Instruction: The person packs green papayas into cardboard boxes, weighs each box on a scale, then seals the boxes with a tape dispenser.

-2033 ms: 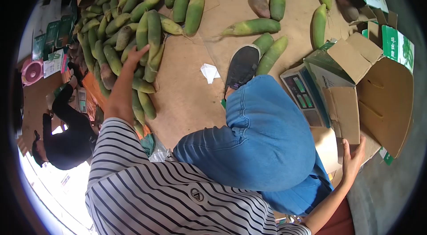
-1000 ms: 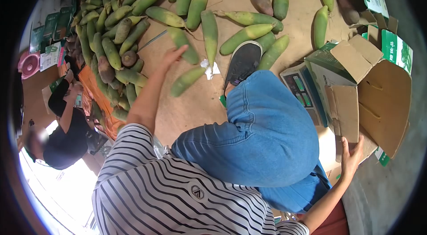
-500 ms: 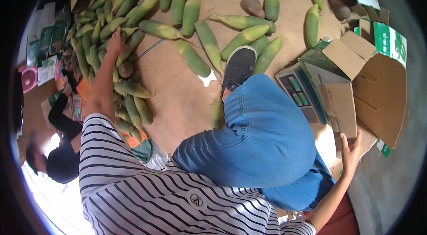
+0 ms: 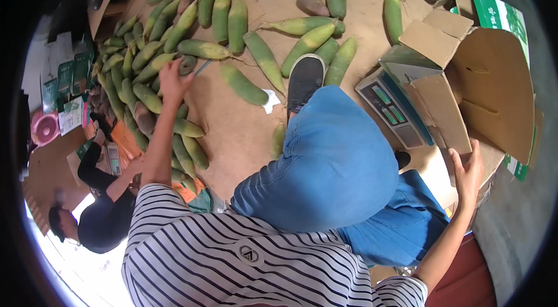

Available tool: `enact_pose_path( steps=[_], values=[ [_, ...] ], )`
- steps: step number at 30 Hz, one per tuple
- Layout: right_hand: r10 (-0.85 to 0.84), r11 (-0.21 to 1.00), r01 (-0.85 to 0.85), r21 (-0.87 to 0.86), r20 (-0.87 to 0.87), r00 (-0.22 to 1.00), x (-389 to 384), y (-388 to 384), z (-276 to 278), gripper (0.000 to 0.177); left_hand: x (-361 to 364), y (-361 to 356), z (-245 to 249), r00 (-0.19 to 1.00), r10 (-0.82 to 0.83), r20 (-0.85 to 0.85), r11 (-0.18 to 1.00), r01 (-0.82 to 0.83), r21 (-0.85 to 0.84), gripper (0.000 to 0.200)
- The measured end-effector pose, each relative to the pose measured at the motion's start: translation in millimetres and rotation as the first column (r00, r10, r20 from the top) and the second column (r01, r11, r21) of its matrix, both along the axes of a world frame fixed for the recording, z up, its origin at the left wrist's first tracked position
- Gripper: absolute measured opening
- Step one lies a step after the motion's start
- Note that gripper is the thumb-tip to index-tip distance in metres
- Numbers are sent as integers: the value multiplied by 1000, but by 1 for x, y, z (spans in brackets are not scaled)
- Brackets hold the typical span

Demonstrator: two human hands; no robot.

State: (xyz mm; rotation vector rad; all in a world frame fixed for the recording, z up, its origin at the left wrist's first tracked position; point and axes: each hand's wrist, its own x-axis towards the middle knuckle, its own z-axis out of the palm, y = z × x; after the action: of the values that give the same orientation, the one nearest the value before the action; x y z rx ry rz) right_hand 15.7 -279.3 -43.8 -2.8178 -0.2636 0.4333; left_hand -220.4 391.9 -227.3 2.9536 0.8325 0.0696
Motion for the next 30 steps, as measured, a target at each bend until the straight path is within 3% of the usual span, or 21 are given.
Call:
enact_pose_path(
  steps=[1, 3, 4, 7, 10, 11, 13, 14, 15, 17, 18, 20, 22, 25, 26, 28, 30],
  values=[
    [9, 1000, -9, 11, 6, 1000, 0, -2, -2, 37, 11, -21, 4, 998, -18, 56, 999, 20, -37, 56],
    [8, 1000, -8, 11, -3, 1000, 0, -4, -2, 36, 39, -63, -12, 951, 61, 302, 958, 29, -284, 56],
    [9, 1000, -9, 2, -4, 1000, -1, -2, -2, 36, 60, -99, 1, 952, 113, 283, 919, 8, -394, 54],
    [4, 1000, -4, -18, -4, 1000, -2, 2, 2, 37, 106, -172, 7, 916, -68, 396, 900, 228, -372, 55],
    [-12, 1000, 12, -26, -12, 1000, -3, -1, 2, 40, 127, -188, 24, 868, -82, 490, 863, 308, -401, 57],
    [-20, 999, 20, -39, -14, 1000, -3, -1, 2, 41, 127, -177, 29, 871, -89, 483, 774, 366, -517, 56],
    [-38, 998, 37, -42, -20, 999, -2, -1, 0, 42, 117, -149, 29, 884, 136, 447, 693, 238, -681, 55],
    [-47, 998, 46, -36, -29, 998, -1, -3, -1, 43, 110, -121, 21, 897, 235, 375, 722, 97, -685, 53],
    [-55, 998, 54, -32, -40, 998, -1, -6, -2, 44, 99, -83, 5, 892, 336, 303, 735, -46, -677, 52],
    [-66, 997, 64, -39, -50, 997, 0, -11, -4, 57, 49, 7, -58, 958, 97, 270, 974, -36, -223, 45],
    [-72, 997, 70, -46, -57, 996, -1, -12, -5, 64, 24, 33, -66, 989, 138, 61, 979, -127, -158, 53],
    [-149, 987, 145, -72, -59, 987, -4, -6, -2, 51, -12, 68, -74, 904, 255, -344, 963, -271, 0, 65],
    [-175, 983, 171, -72, -53, 983, -5, 0, -1, 44, -36, 79, -71, 810, 272, -520, 962, -219, 163, 75],
    [-144, 989, 143, -33, -35, 989, -5, 3, 1, 43, -55, 101, -94, 830, 221, -512, 972, -227, 52, 76],
    [-136, 991, 135, -13, -27, 990, -5, 0, -1, 42, -56, 103, -106, 791, 258, -555, 963, -256, 83, 76],
    [-132, 991, 132, -7, -18, 991, -4, -5, -4, 40, -26, 90, -79, 696, 341, -631, 937, -309, 165, 75],
    [-153, 988, 152, -40, -9, 988, -4, -5, -3, 38, -12, 76, -70, 658, 290, -695, 956, -236, 176, 65]
  ],
)
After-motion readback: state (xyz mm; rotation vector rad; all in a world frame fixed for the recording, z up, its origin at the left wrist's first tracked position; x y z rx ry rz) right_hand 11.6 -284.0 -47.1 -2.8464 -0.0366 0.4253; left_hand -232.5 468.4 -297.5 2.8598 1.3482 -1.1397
